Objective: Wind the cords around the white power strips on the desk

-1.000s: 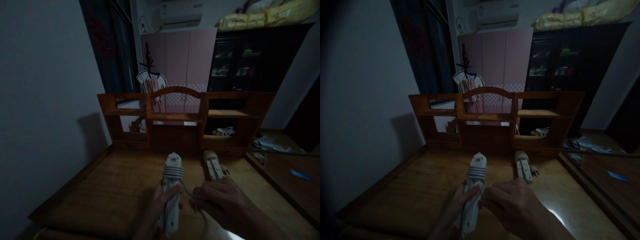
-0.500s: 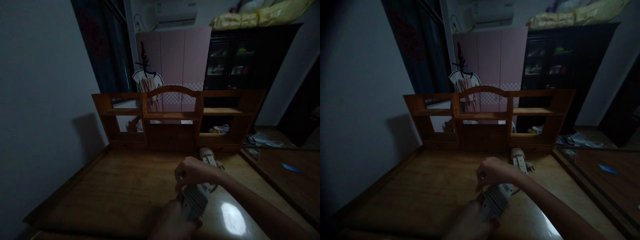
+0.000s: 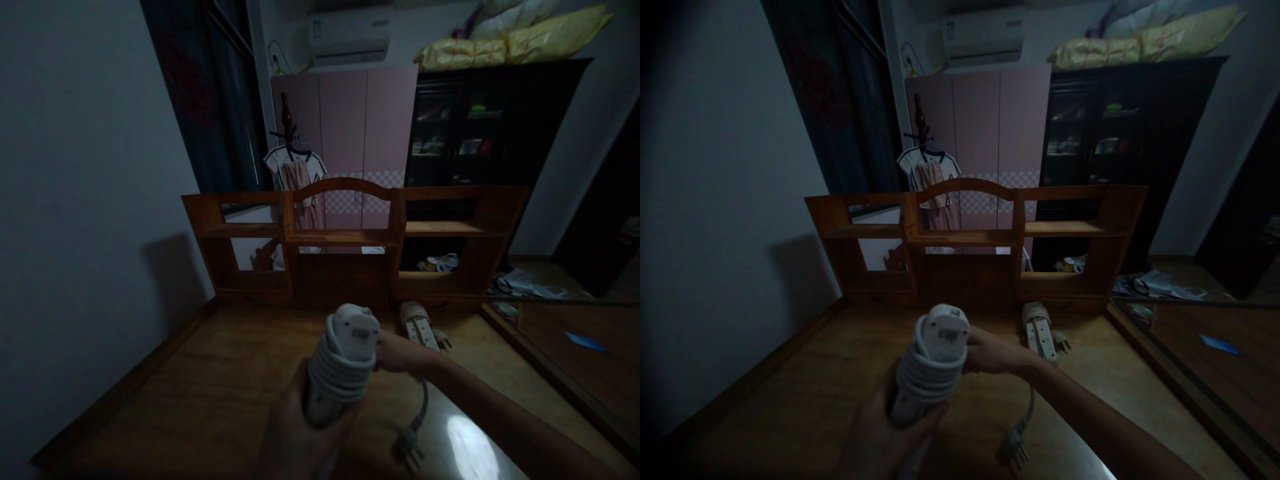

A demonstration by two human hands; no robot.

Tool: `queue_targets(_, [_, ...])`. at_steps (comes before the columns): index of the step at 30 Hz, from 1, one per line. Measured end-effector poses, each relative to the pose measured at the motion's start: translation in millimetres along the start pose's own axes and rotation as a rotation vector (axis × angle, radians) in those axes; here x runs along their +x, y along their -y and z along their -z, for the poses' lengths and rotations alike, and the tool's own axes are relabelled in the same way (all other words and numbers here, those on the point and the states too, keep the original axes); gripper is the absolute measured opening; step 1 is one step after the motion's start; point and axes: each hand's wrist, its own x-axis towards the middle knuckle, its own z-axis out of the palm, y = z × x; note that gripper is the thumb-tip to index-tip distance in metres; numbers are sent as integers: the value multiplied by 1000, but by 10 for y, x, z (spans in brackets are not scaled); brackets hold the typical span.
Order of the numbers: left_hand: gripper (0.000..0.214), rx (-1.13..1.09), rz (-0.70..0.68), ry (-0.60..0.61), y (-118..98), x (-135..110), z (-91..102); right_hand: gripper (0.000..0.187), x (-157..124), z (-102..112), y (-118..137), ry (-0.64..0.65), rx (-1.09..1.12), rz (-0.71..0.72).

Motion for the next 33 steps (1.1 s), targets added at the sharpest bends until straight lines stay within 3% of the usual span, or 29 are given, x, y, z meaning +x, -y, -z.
queue_targets(3, [55,11,61,-75,74,180,95,41,-69,-157,36,-58,-103,79])
queue_targets(5, [55,2,79,-118,197,299,85,41,-109,-277,12,-157,-305,77])
queue_targets(9, [59,-187,138,-61,438,443,-61,30,-175,-456,-72,-318,-831,48])
queue_targets(12, [68,-339,205,16,505,459,-140,21,-245,-464,-64,-342,-1042,114])
queue_targets(17, [51,-411,249,192,518,432,-148,16,-351,-362,46,-374,-1121,123])
queue_targets(23, [50,-385,294,315,553,411,-99,14,-416,-322,69,-344,-1118,128])
queue_targets(29, [55,-481,194,369,593,415,-83,11,-471,-389,109,-306,-1127,98])
queue_targets(33, [47,-575,199,335,647,412,-161,5,-466,-439,89,-281,-1152,71])
